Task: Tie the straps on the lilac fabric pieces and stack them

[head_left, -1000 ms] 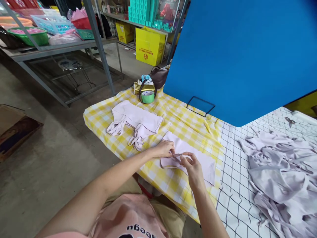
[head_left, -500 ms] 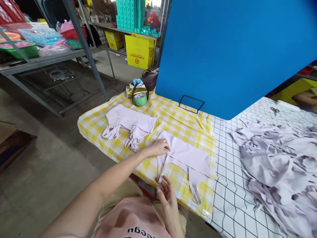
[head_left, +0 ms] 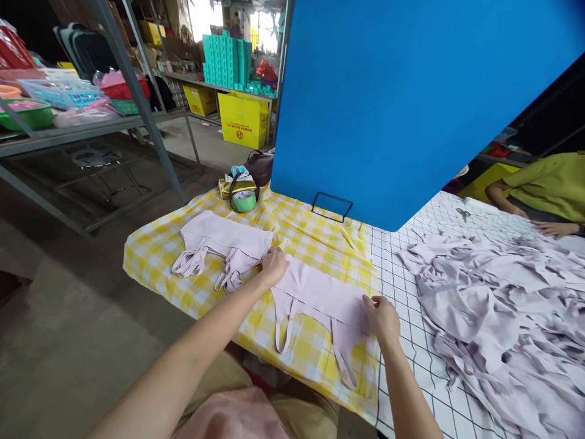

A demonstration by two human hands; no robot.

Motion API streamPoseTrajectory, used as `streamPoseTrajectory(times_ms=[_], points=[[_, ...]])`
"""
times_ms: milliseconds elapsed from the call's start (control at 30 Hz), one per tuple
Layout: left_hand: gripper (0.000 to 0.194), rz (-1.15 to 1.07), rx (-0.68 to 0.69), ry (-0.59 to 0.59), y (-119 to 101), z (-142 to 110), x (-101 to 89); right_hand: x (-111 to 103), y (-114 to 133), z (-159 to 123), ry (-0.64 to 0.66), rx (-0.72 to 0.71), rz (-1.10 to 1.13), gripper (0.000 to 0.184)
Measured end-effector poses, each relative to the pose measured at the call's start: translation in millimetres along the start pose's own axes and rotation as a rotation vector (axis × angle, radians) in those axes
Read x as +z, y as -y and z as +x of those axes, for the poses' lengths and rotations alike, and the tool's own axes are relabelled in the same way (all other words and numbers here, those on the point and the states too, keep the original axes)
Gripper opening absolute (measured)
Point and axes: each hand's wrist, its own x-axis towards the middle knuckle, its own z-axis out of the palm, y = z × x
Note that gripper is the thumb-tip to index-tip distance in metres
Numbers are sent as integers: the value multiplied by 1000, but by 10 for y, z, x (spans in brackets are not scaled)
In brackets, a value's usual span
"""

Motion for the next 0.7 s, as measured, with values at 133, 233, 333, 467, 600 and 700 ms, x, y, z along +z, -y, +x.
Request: streamPoseTrajectory(times_ms=[133,233,333,467,600,700], points=[[23,-25,18,120,-19,152,-31,106,45,150,60,1,33,13],[17,-111,63,182,35,202,-62,139,26,148,73,-25,103,15],[10,-262,80,199,78,197,-72,107,-15,147,90,-35,196,14],[14,-550,117,217,90,169,-91,-48,-36,155,213,-74,355,19],[14,-815,163,263,78,166,-251,-371,31,129,315,-133,512,34],[24,-978,214,265,43,179,-487,-682,139,74,268,-184,617,40]])
